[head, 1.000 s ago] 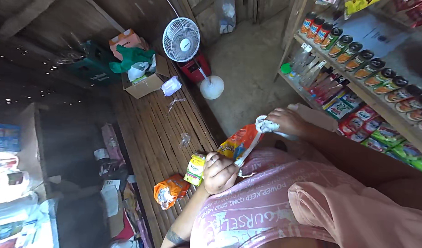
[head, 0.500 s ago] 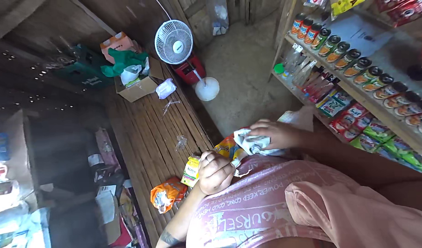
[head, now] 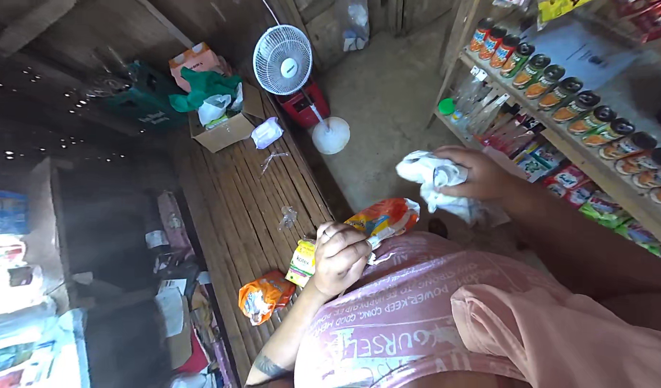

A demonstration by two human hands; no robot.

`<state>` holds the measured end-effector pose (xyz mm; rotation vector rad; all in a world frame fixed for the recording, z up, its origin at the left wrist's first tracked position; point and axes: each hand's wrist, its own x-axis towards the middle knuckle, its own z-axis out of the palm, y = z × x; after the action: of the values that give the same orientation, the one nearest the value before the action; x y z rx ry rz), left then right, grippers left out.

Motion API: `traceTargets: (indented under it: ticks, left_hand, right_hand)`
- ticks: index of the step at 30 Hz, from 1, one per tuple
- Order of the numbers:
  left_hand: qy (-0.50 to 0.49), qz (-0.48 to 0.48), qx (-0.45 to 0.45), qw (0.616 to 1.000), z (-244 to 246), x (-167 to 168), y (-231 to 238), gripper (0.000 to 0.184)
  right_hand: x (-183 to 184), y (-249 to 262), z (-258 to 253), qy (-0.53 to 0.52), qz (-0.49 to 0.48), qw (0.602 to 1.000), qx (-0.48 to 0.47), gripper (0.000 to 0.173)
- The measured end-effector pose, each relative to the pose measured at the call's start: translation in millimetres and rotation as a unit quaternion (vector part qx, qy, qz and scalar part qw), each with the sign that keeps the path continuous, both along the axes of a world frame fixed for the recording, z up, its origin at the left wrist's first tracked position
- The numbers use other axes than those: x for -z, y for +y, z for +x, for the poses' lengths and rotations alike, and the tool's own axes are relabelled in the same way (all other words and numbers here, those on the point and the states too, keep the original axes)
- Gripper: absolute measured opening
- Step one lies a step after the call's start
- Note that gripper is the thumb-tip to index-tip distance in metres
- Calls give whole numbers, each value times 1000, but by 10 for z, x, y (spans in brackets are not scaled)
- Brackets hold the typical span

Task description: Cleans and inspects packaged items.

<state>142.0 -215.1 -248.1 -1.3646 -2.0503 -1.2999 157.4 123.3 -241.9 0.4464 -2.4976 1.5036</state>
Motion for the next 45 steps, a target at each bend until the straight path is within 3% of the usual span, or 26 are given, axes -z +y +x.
traceTargets:
  ticks: [3, 6, 8, 10, 12, 15, 18, 23, 27, 30, 33, 38, 45]
  left_hand:
    - [-50, 38, -1, 998, -29, -2, 61, 15]
    - [-83, 112, -11, 990, -50, -30, 68, 12]
    - [-87, 117, -13, 989, -72, -16, 14, 12]
    - [-89, 110, -9, 990, -74, 30, -45, 15]
    - [-88, 112, -13, 990, -72, 44, -126, 14]
    - [-84, 121, -30, 989, -115, 20, -218, 13]
    - [-80, 125, -25, 989, -142, 11, -246, 16]
    - [-103, 127, 36, 986, -54, 19, -127, 14]
    - [-134, 140, 71, 979, -18, 19, -46, 12]
    - [-143, 145, 74, 976, -32, 21, -34, 11]
    - [-149, 146, 74, 975, -43, 24, -33, 10]
    - [-146, 140, 81, 976, -47, 32, -16, 10]
    - [-150, 133, 70, 977, -29, 31, -84, 11]
  right_hand:
    - [-145, -523, 60, 88, -47, 985, -140, 54]
    - [389, -628, 97, 117, 63, 973, -190, 35]
    - [797, -339, 182, 21, 172, 978, -116, 33]
    - [1028, 38, 200, -141, 291, 946, -28, 34]
    - [1149, 324, 209, -268, 318, 909, 29, 32]
    - [1191, 496, 221, -368, 287, 883, 62, 36]
    - [1155, 435, 153, -429, 196, 881, 51, 50]
    - [1065, 192, 91, -431, 18, 901, 55, 29]
    - [946, 21, 107, -494, -89, 864, 41, 38]
    - [793, -107, 109, -517, -104, 849, 11, 49]
    - [809, -147, 80, -521, -105, 847, -9, 47]
    - [907, -223, 37, -498, -114, 859, -34, 20]
    - [868, -242, 59, -475, -123, 872, 3, 27]
